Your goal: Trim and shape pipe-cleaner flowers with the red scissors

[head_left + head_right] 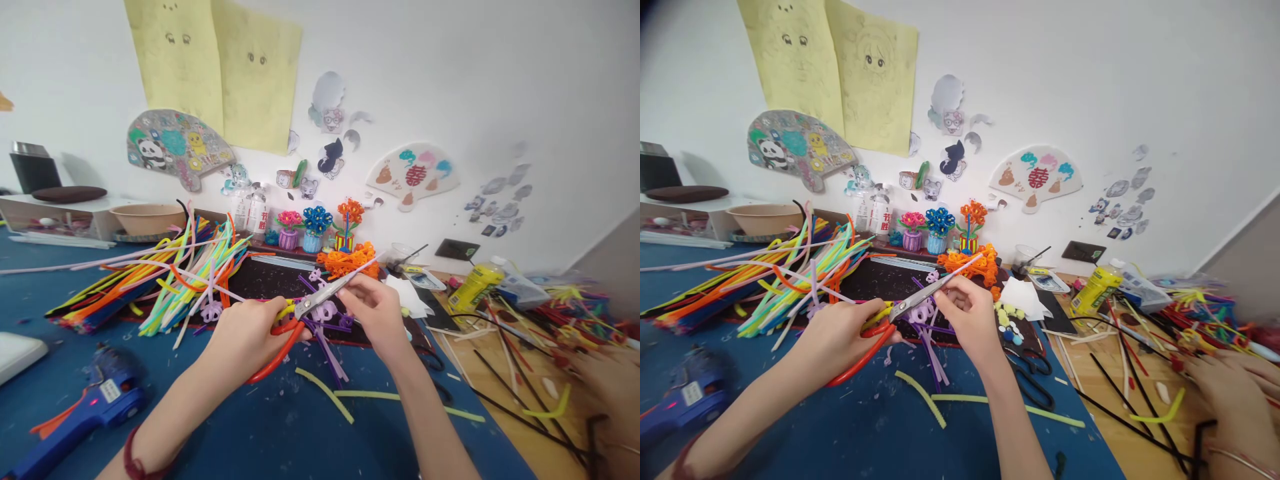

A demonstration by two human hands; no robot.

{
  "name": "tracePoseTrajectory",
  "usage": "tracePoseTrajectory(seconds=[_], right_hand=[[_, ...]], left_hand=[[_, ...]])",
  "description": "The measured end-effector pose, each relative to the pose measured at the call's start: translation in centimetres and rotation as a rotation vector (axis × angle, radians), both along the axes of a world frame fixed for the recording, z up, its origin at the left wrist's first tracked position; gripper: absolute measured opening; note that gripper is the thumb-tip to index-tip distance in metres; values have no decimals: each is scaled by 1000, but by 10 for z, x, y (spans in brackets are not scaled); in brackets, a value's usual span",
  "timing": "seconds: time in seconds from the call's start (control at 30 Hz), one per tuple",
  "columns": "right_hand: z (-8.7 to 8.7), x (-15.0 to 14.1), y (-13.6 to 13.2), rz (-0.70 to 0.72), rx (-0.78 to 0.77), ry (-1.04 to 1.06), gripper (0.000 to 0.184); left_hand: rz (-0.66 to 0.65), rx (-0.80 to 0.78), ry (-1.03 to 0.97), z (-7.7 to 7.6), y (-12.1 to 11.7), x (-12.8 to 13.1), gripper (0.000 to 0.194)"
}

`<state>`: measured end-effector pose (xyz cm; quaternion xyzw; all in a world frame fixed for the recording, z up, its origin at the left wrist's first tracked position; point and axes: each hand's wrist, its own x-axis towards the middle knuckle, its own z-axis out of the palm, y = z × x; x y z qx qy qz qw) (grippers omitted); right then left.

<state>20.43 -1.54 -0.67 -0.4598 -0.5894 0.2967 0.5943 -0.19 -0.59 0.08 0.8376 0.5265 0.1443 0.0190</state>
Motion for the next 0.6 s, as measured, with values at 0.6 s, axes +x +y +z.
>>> tracePoseTrajectory(seconds=[0.6], right_hand=[[-2, -7, 0, 46, -48, -18, 13]], left_hand=[[-5, 24, 16, -3, -2, -1, 47]])
